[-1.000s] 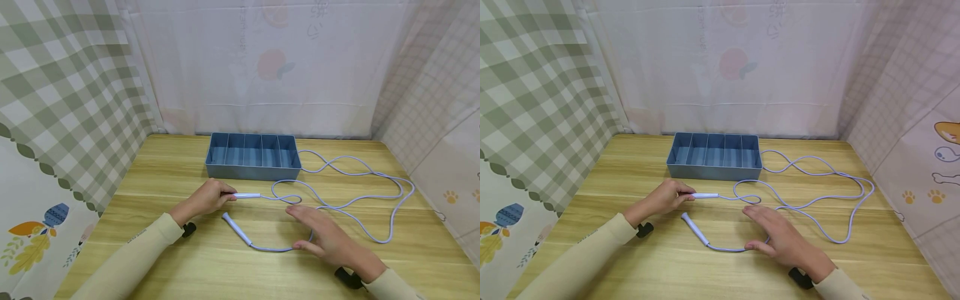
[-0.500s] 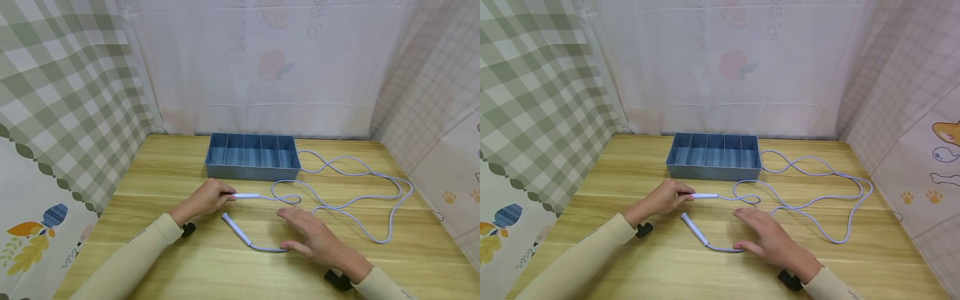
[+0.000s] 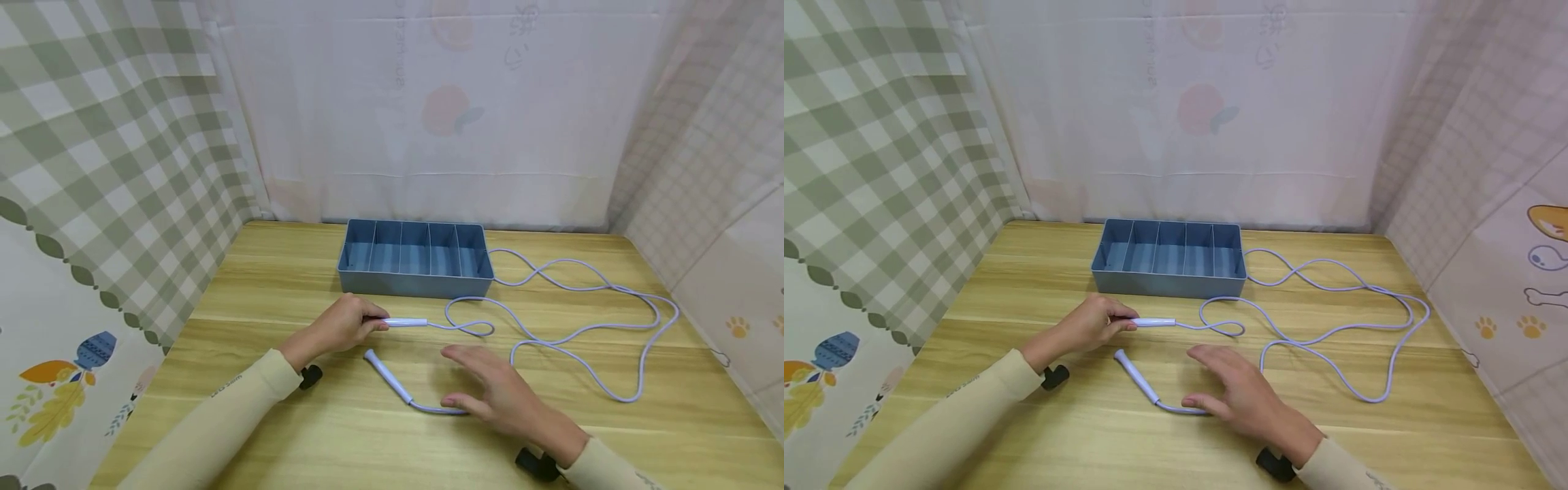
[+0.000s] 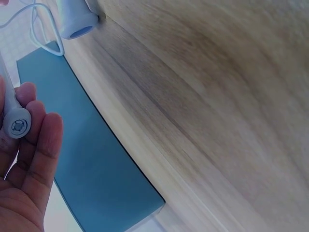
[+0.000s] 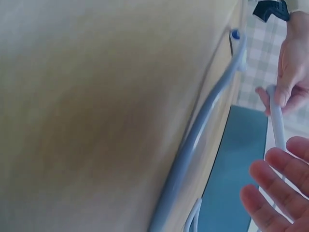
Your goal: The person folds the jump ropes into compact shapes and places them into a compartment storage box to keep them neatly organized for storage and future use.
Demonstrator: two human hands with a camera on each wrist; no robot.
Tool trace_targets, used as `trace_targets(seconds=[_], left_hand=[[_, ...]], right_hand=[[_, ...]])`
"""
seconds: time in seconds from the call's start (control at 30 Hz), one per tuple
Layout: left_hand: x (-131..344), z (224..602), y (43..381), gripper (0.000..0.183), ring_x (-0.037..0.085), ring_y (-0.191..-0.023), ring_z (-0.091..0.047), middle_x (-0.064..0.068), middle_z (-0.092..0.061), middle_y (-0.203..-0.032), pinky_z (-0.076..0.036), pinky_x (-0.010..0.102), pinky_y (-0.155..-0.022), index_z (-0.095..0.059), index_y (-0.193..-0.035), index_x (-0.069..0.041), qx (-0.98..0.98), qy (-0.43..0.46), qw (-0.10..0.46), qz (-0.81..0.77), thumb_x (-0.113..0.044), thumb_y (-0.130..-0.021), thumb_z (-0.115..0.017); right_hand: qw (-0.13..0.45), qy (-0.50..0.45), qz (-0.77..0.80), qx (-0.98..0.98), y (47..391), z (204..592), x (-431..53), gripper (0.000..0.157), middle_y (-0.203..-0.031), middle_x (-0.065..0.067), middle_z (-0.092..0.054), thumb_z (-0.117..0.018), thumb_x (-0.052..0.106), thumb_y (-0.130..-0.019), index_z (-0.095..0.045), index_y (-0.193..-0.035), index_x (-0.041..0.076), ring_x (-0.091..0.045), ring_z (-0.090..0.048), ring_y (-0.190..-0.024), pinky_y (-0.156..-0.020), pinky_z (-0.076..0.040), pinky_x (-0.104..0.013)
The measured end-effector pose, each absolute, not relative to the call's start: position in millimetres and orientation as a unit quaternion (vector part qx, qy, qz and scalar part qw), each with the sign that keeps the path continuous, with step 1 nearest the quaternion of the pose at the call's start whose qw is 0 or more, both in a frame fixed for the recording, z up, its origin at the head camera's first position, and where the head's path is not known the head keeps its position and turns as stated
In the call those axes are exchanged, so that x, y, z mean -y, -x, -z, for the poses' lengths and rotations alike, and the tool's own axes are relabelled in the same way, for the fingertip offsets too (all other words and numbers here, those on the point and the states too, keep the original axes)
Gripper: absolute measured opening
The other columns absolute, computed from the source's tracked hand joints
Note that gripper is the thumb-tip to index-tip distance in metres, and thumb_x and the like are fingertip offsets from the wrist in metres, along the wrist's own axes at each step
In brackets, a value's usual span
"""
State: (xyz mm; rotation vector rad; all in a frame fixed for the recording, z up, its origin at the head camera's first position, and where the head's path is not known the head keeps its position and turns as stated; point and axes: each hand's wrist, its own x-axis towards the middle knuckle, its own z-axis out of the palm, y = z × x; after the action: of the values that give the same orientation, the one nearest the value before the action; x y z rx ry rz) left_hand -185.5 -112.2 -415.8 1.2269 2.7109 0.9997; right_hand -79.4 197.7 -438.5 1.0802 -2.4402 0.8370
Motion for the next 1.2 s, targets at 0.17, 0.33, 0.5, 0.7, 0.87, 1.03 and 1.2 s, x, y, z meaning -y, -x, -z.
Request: trace_targets(seconds=[0.17,0.33,0.5,0.7,0.87,1.03,1.2], left_hand=[[111.4,415.7,185.3,0.014,0.006,-0.078,-0.066,0.003,-0.078,-0.097,-0.052,0.020,-0.064,-0.080,-0.105,-0.005,-0.863,-0.390,0.005,-0.321,-0.013,-0.095,-0.075],[111.1,415.6,185.1,0.013,0.006,-0.078,-0.067,0.003,-0.078,-0.096,-0.053,0.020,-0.064,-0.080,-0.104,-0.006,-0.863,-0.389,0.006,-0.321,-0.013,-0.095,-0.075],[110.6,414.0,184.8,0.013,0.006,-0.078,-0.067,0.002,-0.078,-0.096,-0.053,0.020,-0.065,-0.080,-0.105,-0.006,-0.865,-0.390,0.003,-0.317,-0.014,-0.095,-0.075],[110.2,412.5,185.1,0.014,0.008,-0.081,-0.069,0.003,-0.078,-0.097,-0.054,0.020,-0.067,-0.080,-0.105,-0.006,-0.863,-0.395,0.002,-0.316,-0.014,-0.096,-0.074],[110.1,412.1,185.2,0.013,0.008,-0.082,-0.069,0.003,-0.078,-0.097,-0.054,0.019,-0.067,-0.080,-0.104,-0.005,-0.861,-0.397,0.000,-0.318,-0.013,-0.096,-0.074],[110.3,412.3,185.3,0.013,0.006,-0.079,-0.068,0.003,-0.078,-0.096,-0.053,0.019,-0.066,-0.080,-0.104,-0.005,-0.859,-0.398,0.000,-0.321,-0.013,-0.096,-0.074],[110.2,413.6,185.6,0.012,0.005,-0.077,-0.067,0.003,-0.078,-0.095,-0.053,0.020,-0.065,-0.080,-0.103,-0.006,-0.858,-0.399,-0.003,-0.323,-0.013,-0.096,-0.074]], right_hand=[[0.167,-0.377,-0.302,0.860,77.6,440.0,-188.3,0.067,-0.130,-0.004,-0.067,-0.084,0.044,-0.084,-0.063,-0.137,0.009,-0.025,-0.064,-0.117,-0.099,-0.051,-0.037],[0.146,-0.359,-0.313,0.867,75.6,441.7,-181.7,0.067,-0.129,-0.002,-0.067,-0.084,0.045,-0.084,-0.062,-0.138,0.011,-0.021,-0.065,-0.116,-0.094,-0.055,-0.043],[0.139,-0.352,-0.327,0.866,75.0,443.0,-174.4,0.066,-0.126,-0.001,-0.068,-0.085,0.043,-0.082,-0.064,-0.135,0.010,-0.020,-0.066,-0.115,-0.094,-0.056,-0.042],[0.122,-0.348,-0.339,0.866,75.2,444.2,-164.8,0.064,-0.123,-0.001,-0.069,-0.087,0.040,-0.081,-0.066,-0.131,0.006,-0.018,-0.066,-0.113,-0.094,-0.056,-0.040],[0.108,-0.344,-0.349,0.865,74.4,443.5,-155.8,0.064,-0.123,-0.003,-0.069,-0.091,0.034,-0.078,-0.067,-0.129,0.004,-0.020,-0.066,-0.114,-0.093,-0.056,-0.039],[0.090,-0.337,-0.370,0.861,74.0,442.7,-146.8,0.059,-0.120,-0.007,-0.071,-0.089,0.031,-0.081,-0.067,-0.127,0.001,-0.021,-0.068,-0.108,-0.088,-0.058,-0.036],[0.056,-0.326,-0.388,0.861,75.6,443.3,-140.3,0.054,-0.117,-0.007,-0.071,-0.087,0.030,-0.085,-0.068,-0.125,0.001,-0.022,-0.069,-0.100,-0.085,-0.058,-0.033]])
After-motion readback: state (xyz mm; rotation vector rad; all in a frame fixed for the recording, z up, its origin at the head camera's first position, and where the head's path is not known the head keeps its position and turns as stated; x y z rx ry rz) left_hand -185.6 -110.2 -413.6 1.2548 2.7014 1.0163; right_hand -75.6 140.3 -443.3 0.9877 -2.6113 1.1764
